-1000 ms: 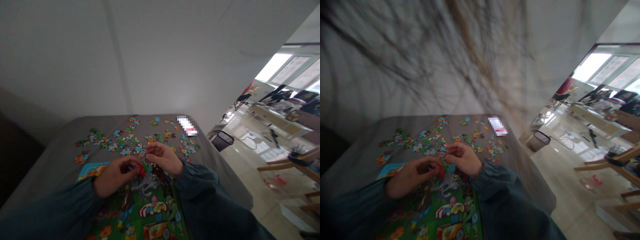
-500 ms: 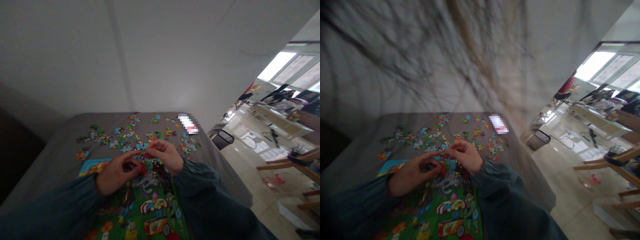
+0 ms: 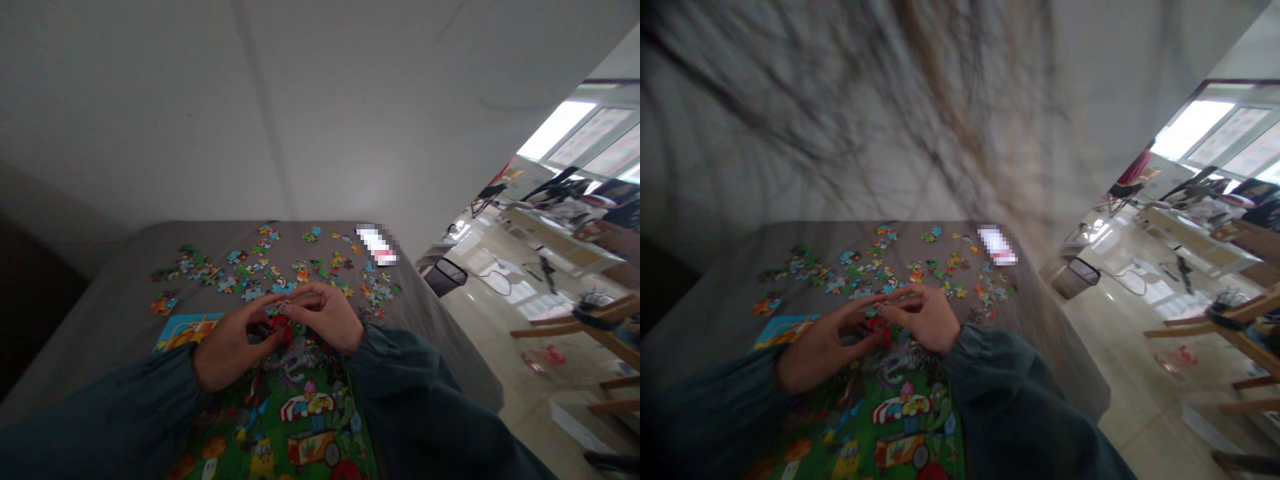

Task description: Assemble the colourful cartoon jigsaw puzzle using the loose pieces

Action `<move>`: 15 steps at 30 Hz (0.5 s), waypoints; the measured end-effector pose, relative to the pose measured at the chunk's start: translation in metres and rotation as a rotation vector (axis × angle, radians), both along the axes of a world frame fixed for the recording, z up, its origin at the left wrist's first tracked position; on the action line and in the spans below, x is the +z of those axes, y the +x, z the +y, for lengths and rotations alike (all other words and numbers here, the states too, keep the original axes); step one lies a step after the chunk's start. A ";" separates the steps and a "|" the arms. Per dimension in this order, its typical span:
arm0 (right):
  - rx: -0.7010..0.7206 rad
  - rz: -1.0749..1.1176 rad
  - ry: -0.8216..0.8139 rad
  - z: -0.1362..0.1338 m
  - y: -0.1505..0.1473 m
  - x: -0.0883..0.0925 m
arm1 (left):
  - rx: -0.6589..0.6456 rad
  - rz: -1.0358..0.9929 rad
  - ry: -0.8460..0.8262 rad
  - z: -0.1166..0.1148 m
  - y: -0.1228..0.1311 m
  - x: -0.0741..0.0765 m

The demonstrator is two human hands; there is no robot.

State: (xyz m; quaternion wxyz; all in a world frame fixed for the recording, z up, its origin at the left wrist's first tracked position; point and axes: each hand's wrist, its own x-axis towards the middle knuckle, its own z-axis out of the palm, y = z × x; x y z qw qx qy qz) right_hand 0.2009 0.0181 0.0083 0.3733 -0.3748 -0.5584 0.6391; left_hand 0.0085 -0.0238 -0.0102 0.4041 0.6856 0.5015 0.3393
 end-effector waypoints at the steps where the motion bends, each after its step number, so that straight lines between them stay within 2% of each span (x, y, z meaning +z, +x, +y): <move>1: 0.016 0.000 0.014 -0.001 -0.001 -0.002 | -0.003 0.001 -0.003 0.000 0.000 0.000; 7: 0.020 -0.050 0.155 -0.005 -0.006 -0.009 | 0.014 -0.021 -0.009 -0.001 0.001 0.001; 15: -0.036 -0.205 0.343 -0.010 -0.004 -0.006 | 0.012 -0.038 -0.034 -0.001 0.002 0.004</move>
